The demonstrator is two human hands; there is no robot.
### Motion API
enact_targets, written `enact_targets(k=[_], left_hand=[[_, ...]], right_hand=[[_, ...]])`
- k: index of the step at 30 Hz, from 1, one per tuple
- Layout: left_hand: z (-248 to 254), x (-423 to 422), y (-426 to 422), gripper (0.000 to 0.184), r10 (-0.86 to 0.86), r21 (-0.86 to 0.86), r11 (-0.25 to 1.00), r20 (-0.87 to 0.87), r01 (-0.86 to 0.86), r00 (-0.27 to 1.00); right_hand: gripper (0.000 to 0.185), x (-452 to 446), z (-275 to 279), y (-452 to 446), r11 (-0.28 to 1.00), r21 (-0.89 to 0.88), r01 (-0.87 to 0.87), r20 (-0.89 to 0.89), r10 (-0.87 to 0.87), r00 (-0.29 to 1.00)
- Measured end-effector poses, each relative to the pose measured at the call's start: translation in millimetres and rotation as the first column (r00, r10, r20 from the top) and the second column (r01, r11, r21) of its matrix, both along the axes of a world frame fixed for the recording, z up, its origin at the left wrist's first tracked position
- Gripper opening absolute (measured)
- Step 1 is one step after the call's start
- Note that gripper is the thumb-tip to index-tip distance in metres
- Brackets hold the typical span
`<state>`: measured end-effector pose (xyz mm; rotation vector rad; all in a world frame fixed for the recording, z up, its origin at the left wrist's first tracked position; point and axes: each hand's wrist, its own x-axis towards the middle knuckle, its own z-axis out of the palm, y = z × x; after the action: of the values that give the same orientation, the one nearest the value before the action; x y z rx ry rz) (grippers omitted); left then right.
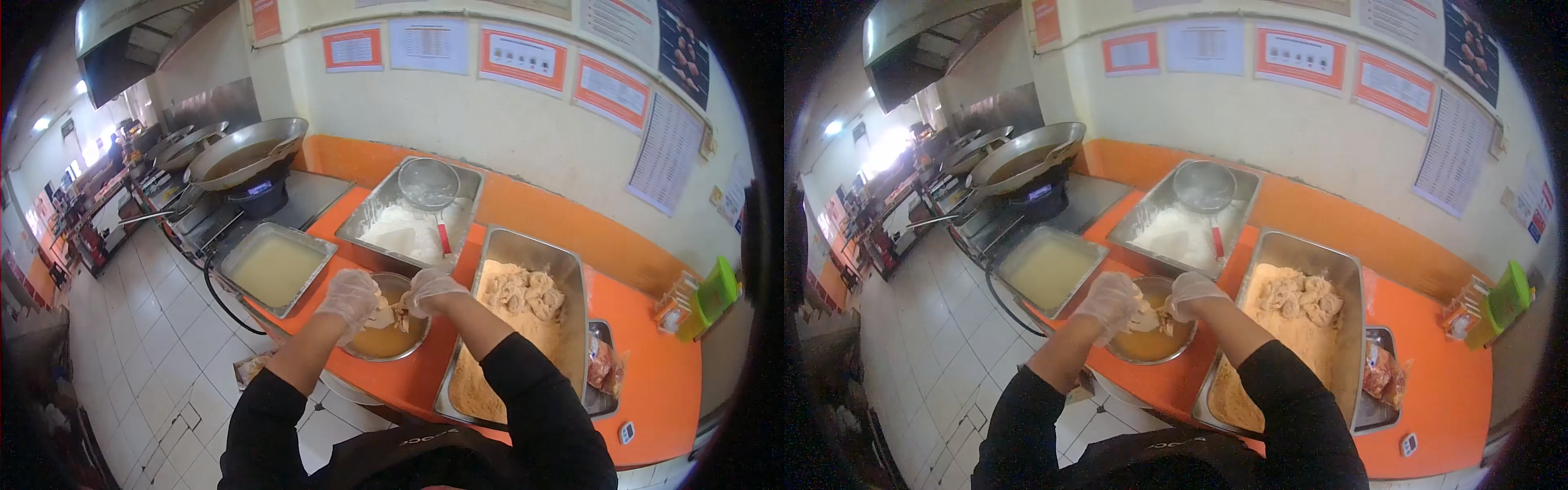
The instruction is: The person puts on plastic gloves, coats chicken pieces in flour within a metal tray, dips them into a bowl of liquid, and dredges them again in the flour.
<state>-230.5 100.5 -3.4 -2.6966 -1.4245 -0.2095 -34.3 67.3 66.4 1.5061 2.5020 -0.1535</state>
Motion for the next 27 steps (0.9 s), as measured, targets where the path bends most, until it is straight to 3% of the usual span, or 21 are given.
enact_targets(k=[1,2,3,5,8,11,14,17,20,23,27], left_hand=[[-2,0,-7,0.016,0.053,-0.057,0.997,0.145,-0.045,0.988],[-3,0,-12,0.016,0.063,-0.056,0.997,0.13,-0.057,0.989],[-4,0,-18,0.017,0.074,-0.056,0.996,0.116,-0.068,0.991],[-9,-2,-26,0.018,0.015,0.056,0.998,-0.233,-0.002,0.972],[-56,-15,-28,0.02,0.026,0.154,0.988,-0.197,0.005,0.98],[-88,-18,-30,0.019,0.116,0.01,0.993,-0.032,-0.116,0.993],[-63,-11,-34,0.017,0.05,-0.181,0.981,-0.07,-0.062,0.996],[-52,-2,-29,0.027,0.088,-0.337,0.929,-0.198,-0.152,0.976],[-70,0,-22,0.032,0.073,-0.367,0.919,-0.208,-0.147,0.975],[-59,3,-24,0.031,0.097,-0.396,0.904,-0.178,-0.161,0.979],[-48,3,-14,0.025,0.089,-0.241,0.962,-0.157,-0.126,0.984]], right_hand=[[0.022,-7,-20,10,0.999,0.03,-0.035,0.002,0.034,0.999],[0.021,-7,-54,26,0.996,0.091,-0.005,-0.054,0.01,0.999],[0.023,-8,-71,34,0.999,0.035,-0.028,-0.029,0.029,0.999],[0.029,-12,-90,42,0.995,-0.079,-0.065,0.015,0.067,0.998],[0.021,-22,-75,25,0.983,-0.172,0.071,0.098,-0.055,0.994],[0.021,-19,-111,31,0.965,-0.189,0.183,-0.034,-0.193,0.981],[0.024,-22,-122,30,0.995,-0.099,0.001,0.034,0.002,0.999],[0.035,-28,-117,25,0.971,-0.212,0.111,0.035,-0.106,0.994],[0.032,-29,-125,29,0.972,-0.181,0.147,-0.002,-0.15,0.989],[0.016,-22,-136,36,0.999,-0.05,0.016,-0.056,-0.019,0.998],[0.015,-18,-134,50,0.98,0.043,-0.195,-0.003,0.195,0.981]])
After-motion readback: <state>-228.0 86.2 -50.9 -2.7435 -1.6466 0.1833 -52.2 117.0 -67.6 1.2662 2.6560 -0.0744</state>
